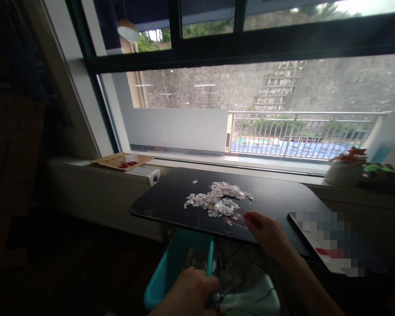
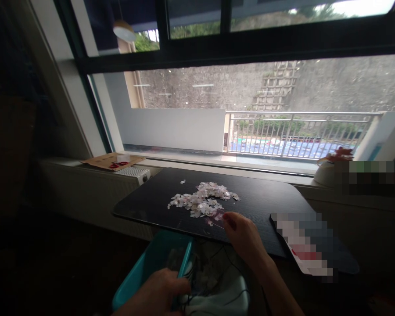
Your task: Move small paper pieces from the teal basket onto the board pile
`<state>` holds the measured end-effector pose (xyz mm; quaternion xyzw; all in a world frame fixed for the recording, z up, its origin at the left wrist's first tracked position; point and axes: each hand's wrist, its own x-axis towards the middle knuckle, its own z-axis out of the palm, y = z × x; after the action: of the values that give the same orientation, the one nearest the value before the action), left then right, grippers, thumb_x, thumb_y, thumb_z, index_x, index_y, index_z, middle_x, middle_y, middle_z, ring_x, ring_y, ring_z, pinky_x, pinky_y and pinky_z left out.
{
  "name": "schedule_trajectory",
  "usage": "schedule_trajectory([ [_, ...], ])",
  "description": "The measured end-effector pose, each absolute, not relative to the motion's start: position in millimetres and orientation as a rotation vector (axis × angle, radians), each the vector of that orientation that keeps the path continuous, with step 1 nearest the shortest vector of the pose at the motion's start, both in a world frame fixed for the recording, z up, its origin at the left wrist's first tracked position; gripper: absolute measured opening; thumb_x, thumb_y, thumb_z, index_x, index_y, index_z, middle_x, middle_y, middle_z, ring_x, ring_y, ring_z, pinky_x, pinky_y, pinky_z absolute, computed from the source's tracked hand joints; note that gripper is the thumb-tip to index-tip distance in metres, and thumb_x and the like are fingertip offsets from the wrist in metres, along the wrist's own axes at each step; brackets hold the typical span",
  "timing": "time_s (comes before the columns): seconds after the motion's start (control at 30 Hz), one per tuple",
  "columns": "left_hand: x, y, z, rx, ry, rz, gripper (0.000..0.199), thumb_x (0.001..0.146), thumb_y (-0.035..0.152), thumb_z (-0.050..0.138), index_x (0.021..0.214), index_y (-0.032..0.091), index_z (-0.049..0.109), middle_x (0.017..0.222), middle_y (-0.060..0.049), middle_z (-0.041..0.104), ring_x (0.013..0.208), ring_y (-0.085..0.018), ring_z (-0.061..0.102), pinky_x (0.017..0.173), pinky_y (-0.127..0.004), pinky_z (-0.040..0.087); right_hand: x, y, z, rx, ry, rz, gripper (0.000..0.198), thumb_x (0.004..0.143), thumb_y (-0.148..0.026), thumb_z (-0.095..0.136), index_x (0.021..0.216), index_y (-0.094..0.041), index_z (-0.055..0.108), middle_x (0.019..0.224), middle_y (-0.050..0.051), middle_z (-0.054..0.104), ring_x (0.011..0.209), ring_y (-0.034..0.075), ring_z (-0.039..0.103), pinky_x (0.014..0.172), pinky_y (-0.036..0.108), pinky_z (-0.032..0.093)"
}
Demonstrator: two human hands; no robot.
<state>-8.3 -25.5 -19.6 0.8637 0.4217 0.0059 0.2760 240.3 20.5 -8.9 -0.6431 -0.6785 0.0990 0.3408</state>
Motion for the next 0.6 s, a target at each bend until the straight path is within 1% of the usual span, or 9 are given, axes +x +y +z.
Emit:
schedule_trajectory([
  [0.13, -8.9, -24.1, -17.5, 2.285, 1.138, -0.014, 0.012, 0.074, 0.034, 0.069, 0.078, 0.023, 0.066, 0.088, 0.0, 0.068, 0.084, -0.023, 0.062, 0.071, -0.026, 0.041, 242.9, 15.5, -10.1, -1.743, -1.744, 0.21, 0.028, 0.082, -0.034, 0.047, 0.091, -0.022, 0.071, 0.076, 0.003, 0.073, 0.07, 0.02, 0.067, 0.062, 0.028, 0.044],
  [0.23, -9.4, -27.1, -16.2, 2.284, 1.152, 0.026, 0.013, 0.073, 0.034, 0.071, 0.079, 0.023, 0.066, 0.092, 0.0, 0.068, 0.088, -0.024, 0.061, 0.075, -0.026, 0.041, 250.1, 10.1, -6.9, -1.801, -1.721, 0.142, 0.027, 0.081, -0.033, 0.048, 0.089, -0.023, 0.072, 0.077, 0.004, 0.074, 0.07, 0.021, 0.067, 0.063, 0.028, 0.044],
  [0.3, -9.3, -28.0, -15.9, 2.288, 1.161, 0.036, 0.012, 0.074, 0.033, 0.07, 0.081, 0.023, 0.067, 0.094, 0.0, 0.068, 0.09, -0.024, 0.06, 0.077, -0.027, 0.041, 252.7, 9.7, -4.3, -1.805, -1.703, 0.123, 0.028, 0.082, -0.034, 0.047, 0.09, -0.023, 0.072, 0.081, 0.004, 0.074, 0.072, 0.021, 0.068, 0.064, 0.029, 0.045],
  [0.5, -8.8, -22.3, -19.8, 2.278, 1.137, -0.034, 0.013, 0.074, 0.034, 0.07, 0.079, 0.023, 0.066, 0.09, 0.0, 0.067, 0.085, -0.023, 0.061, 0.071, -0.026, 0.041, 248.7, 21.6, -6.5, -1.755, -1.723, 0.128, 0.032, 0.084, -0.035, 0.044, 0.096, -0.021, 0.07, 0.088, 0.005, 0.075, 0.079, 0.022, 0.069, 0.067, 0.028, 0.046],
  [0.6, -8.8, -21.7, -21.3, 2.309, 1.151, -0.015, 0.014, 0.074, 0.035, 0.071, 0.077, 0.023, 0.065, 0.088, 0.001, 0.067, 0.085, -0.023, 0.061, 0.071, -0.025, 0.041, 253.2, 19.4, -9.7, -1.791, -1.713, 0.118, 0.031, 0.084, -0.036, 0.045, 0.094, -0.022, 0.07, 0.084, 0.005, 0.075, 0.076, 0.023, 0.069, 0.065, 0.029, 0.046],
])
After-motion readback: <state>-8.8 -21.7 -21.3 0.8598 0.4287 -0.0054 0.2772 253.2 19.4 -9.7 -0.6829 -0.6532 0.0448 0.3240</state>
